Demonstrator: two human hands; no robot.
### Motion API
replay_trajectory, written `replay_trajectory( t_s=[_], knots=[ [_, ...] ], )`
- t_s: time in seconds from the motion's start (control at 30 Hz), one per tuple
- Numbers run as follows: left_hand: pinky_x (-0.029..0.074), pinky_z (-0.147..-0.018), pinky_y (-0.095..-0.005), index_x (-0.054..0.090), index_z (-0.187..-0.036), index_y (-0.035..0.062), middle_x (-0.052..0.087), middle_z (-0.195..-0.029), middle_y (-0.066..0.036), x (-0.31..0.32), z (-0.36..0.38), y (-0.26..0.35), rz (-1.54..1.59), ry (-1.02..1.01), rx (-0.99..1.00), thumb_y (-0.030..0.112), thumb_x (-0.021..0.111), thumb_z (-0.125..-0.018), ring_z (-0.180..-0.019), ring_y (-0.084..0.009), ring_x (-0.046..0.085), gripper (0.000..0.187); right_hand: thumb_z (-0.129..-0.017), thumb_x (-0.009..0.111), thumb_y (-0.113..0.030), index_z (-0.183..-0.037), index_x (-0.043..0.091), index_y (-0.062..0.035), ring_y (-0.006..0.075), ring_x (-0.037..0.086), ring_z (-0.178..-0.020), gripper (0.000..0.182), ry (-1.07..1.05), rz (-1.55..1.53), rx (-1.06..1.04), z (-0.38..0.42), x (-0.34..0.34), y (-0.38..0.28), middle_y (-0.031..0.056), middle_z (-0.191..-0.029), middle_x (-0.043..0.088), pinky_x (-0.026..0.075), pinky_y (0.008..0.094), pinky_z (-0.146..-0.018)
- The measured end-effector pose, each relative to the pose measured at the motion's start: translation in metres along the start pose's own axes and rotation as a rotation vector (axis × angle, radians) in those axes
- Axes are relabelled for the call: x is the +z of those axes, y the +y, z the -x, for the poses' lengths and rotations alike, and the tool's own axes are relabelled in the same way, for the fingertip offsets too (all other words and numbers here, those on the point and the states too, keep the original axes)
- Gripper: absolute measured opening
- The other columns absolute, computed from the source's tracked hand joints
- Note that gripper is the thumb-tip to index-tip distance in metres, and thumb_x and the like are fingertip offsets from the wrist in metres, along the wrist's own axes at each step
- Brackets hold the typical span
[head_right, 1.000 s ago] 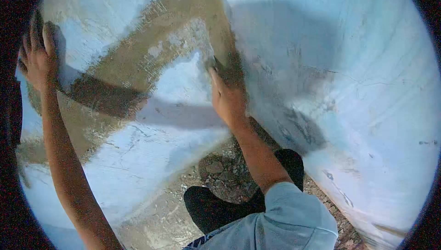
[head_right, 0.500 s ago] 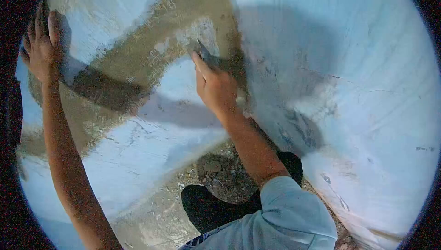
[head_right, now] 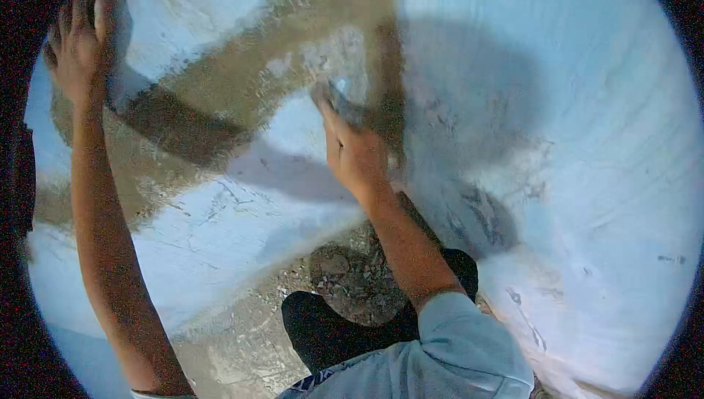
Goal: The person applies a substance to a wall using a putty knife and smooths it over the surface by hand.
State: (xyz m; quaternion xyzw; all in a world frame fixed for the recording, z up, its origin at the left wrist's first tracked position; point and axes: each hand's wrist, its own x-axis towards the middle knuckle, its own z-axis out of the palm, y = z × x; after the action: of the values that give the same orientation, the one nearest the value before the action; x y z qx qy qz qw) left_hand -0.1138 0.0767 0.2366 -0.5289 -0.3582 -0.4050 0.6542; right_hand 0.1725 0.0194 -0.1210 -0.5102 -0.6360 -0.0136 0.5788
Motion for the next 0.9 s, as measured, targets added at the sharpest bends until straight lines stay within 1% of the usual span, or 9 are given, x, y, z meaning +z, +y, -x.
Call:
replay_trajectory(
  t_s=[0.07,0.2,0.3,0.4,0.53,0.6,0.7,0.8,0.9],
  knots=[
    [0.025,-0.118,-0.0694,0.032,-0.165,0.0174,0.026,-0.168,-0.023,-0.019,-0.006,0.011,-0.014,-0.218,-0.034,0.067,0.015,-0.106,-0.153,-0.0480,0.027,0.078,-0.098,0.067,-0.019,-0.137,0.068,-0.0245,0.0398,0.071,-0.069,0.040,0.014,-0.006,-0.015,-0.001,0.003,-0.009,0.0197,-0.082,0.073,0.056,0.0458,-0.062],
    [0.025,-0.119,-0.0696,0.030,-0.165,0.0167,0.023,-0.169,-0.023,-0.025,-0.007,0.015,0.001,-0.251,-0.030,0.067,0.015,-0.106,-0.154,-0.0488,0.024,0.079,-0.097,0.068,-0.018,-0.137,0.068,-0.0252,0.0393,0.071,-0.070,0.041,0.005,-0.003,0.028,-0.003,-0.002,-0.022,0.0190,-0.082,0.073,0.056,0.0453,-0.063],
    [0.024,-0.119,-0.0701,0.028,-0.166,0.0169,0.023,-0.169,-0.023,-0.021,-0.006,0.012,0.004,-0.238,-0.032,0.067,0.014,-0.106,-0.154,-0.0489,0.024,0.079,-0.097,0.068,-0.018,-0.137,0.068,-0.0243,0.0392,0.071,-0.070,0.041,0.077,-0.065,-0.070,0.009,0.007,-0.011,0.0184,-0.083,0.073,0.056,0.0455,-0.063],
    [0.024,-0.119,-0.0699,0.026,-0.166,0.0171,0.022,-0.170,-0.023,-0.020,-0.007,0.012,-0.008,-0.262,-0.039,0.068,0.014,-0.105,-0.154,-0.0488,0.023,0.080,-0.097,0.067,-0.018,-0.138,0.068,-0.0226,0.0393,0.072,-0.071,0.041,-0.015,-0.046,-0.003,-0.002,0.005,-0.020,0.0188,-0.083,0.073,0.056,0.0458,-0.063],
    [0.024,-0.119,-0.0702,0.026,-0.166,0.0168,0.022,-0.170,-0.022,-0.022,-0.007,0.013,0.001,-0.253,-0.036,0.067,0.014,-0.106,-0.154,-0.0488,0.024,0.079,-0.098,0.066,-0.016,-0.138,0.067,-0.0220,0.0396,0.070,-0.069,0.041,-0.030,-0.025,0.029,-0.003,0.000,-0.025,0.0209,-0.081,0.071,0.055,0.0463,-0.062],
    [0.024,-0.118,-0.0711,0.029,-0.165,0.0152,0.024,-0.169,-0.024,-0.023,-0.006,0.012,0.011,-0.239,-0.034,0.066,0.015,-0.106,-0.153,-0.0491,0.025,0.079,-0.098,0.066,-0.016,-0.139,0.067,-0.0225,0.0395,0.070,-0.068,0.041,0.026,-0.017,-0.004,0.008,0.001,-0.023,0.0216,-0.080,0.071,0.054,0.0465,-0.060],
    [0.024,-0.118,-0.0719,0.033,-0.163,0.0136,0.027,-0.167,-0.026,-0.019,-0.007,0.012,0.042,-0.203,-0.031,0.066,0.015,-0.106,-0.153,-0.0497,0.026,0.079,-0.099,0.065,-0.015,-0.138,0.068,-0.0213,0.0384,0.070,-0.067,0.040,-0.054,-0.033,0.037,-0.012,-0.004,-0.030,0.0226,-0.080,0.070,0.053,0.0460,-0.059],
    [0.024,-0.118,-0.0716,0.034,-0.163,0.0139,0.028,-0.167,-0.026,-0.020,-0.006,0.012,0.029,-0.195,-0.030,0.065,0.015,-0.107,-0.153,-0.0496,0.026,0.079,-0.099,0.065,-0.014,-0.137,0.069,-0.0182,0.0391,0.069,-0.067,0.038,-0.029,0.004,0.002,-0.013,-0.006,-0.030,0.0240,-0.079,0.069,0.053,0.0451,-0.058],
    [0.014,-0.129,-0.0511,0.041,-0.160,0.0247,0.032,-0.169,-0.005,-0.021,-0.001,0.028,-0.326,-0.123,-0.108,0.044,0.044,-0.108,-0.157,-0.0307,0.025,0.056,-0.099,0.064,-0.014,-0.137,0.068,-0.0158,0.0397,0.069,-0.067,0.038,0.038,-0.019,-0.098,0.001,0.003,-0.018,0.0242,-0.077,0.068,0.051,0.0448,-0.057]
  ],
)
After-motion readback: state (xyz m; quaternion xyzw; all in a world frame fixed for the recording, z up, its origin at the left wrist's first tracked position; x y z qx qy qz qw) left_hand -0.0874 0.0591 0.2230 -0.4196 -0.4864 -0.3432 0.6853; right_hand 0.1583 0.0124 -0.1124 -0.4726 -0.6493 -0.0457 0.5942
